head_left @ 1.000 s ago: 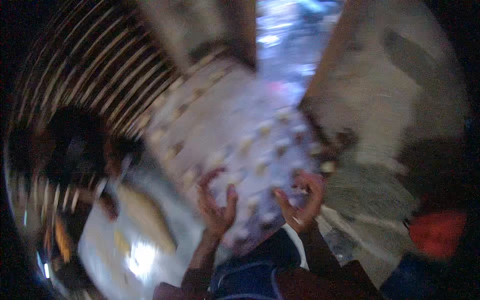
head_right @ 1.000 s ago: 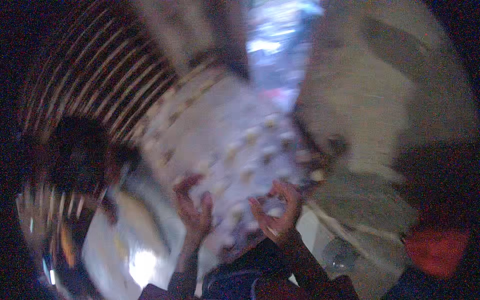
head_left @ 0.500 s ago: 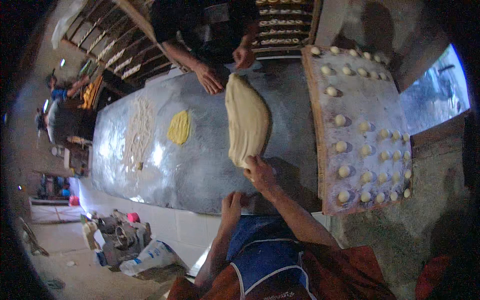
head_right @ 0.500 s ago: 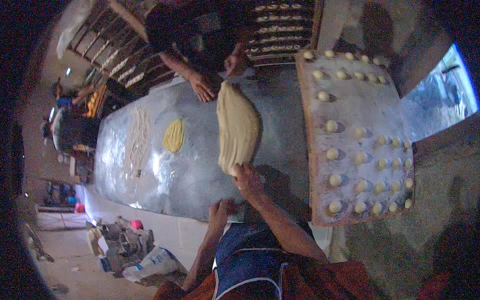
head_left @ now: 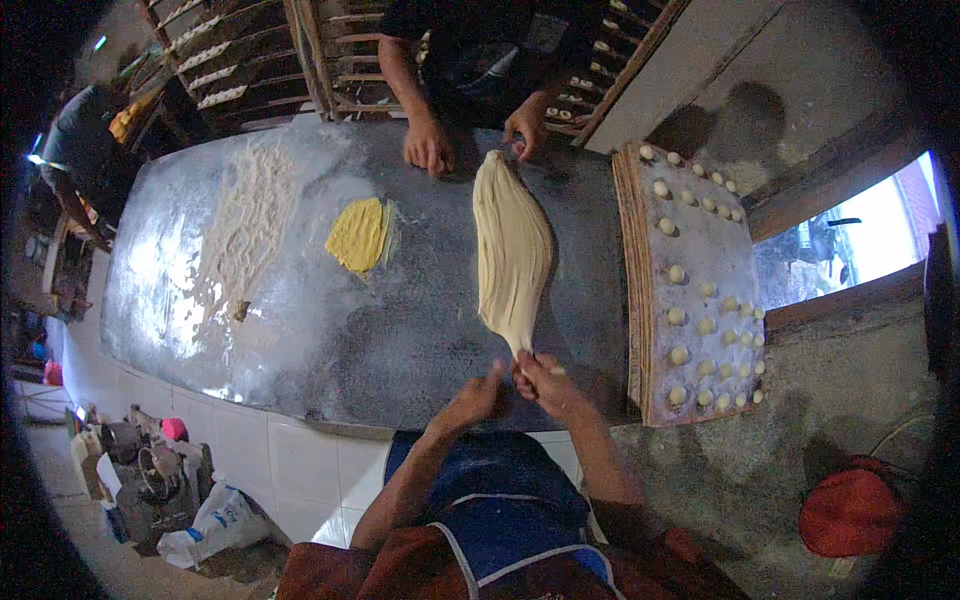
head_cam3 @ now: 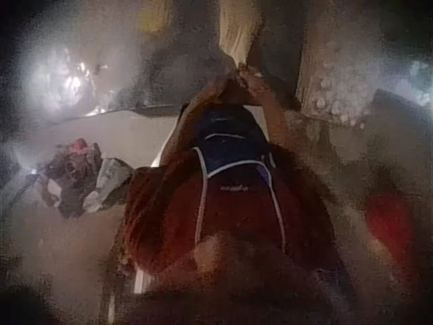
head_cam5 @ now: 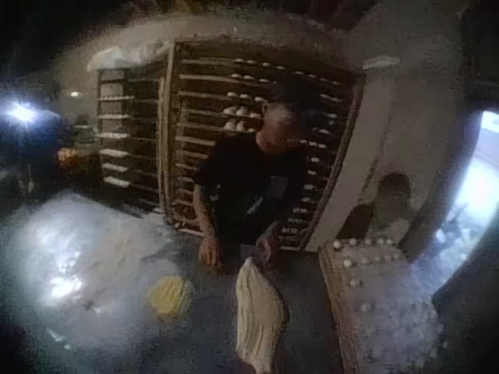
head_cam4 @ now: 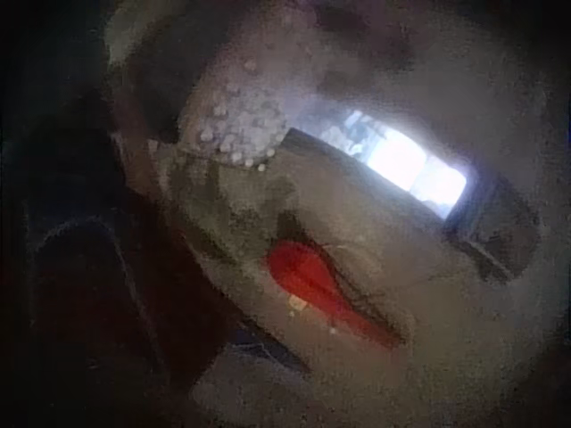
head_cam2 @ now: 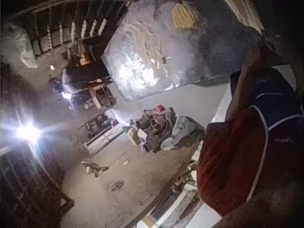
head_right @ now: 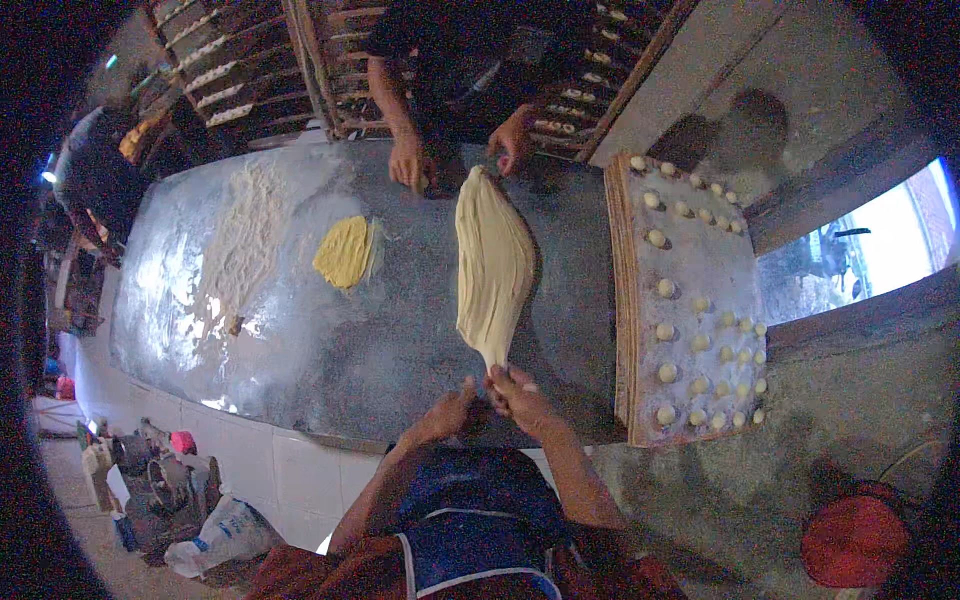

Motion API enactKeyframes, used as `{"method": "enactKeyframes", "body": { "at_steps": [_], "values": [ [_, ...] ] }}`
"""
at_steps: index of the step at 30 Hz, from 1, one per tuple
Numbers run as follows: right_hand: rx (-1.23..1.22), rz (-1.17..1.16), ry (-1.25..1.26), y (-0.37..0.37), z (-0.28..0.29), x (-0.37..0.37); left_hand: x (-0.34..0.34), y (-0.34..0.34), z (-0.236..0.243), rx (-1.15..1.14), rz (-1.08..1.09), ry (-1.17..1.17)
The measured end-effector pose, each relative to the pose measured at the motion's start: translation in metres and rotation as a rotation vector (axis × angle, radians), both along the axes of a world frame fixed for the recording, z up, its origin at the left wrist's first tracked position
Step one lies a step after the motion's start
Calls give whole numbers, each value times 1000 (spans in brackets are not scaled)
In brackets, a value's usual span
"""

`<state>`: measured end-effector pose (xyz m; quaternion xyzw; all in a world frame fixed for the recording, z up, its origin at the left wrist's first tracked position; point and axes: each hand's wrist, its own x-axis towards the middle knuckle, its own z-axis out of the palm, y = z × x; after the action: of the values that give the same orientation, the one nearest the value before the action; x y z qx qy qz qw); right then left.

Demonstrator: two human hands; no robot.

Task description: The person shapes dough into small balls by hand and places them on a wooden board. The person works alongside another individual who performs similar actions.

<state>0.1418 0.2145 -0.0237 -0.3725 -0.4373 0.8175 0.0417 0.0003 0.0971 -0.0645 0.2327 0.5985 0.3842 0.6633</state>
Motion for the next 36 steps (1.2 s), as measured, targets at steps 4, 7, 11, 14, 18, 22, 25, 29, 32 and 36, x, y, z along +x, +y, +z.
{"method": "enactKeyframes", "body": {
  "at_steps": [4,7,11,14,18,22,25,29,32,36],
  "values": [
    [1267,164,-466,-43,30,7,11,61,69,-102,592,-849],
    [1052,223,-200,-46,61,16,19,77,-13,-6,581,-1327],
    [380,388,370,-19,91,36,15,67,33,-119,582,-724],
    [252,291,470,5,116,-21,17,36,9,479,330,-157],
    [513,472,358,43,6,-80,16,23,-15,337,144,397],
    [462,741,68,20,10,-117,-5,-3,82,145,-416,798],
    [442,670,307,7,-42,-99,7,-16,145,673,-291,766],
    [1418,418,183,-16,-66,-23,-13,-20,153,619,-283,1217],
    [1698,431,-168,-28,-23,72,-23,-103,1,314,-102,1075],
    [1857,170,-430,19,-38,103,-91,-72,-72,1,-36,1475]
  ]
}}
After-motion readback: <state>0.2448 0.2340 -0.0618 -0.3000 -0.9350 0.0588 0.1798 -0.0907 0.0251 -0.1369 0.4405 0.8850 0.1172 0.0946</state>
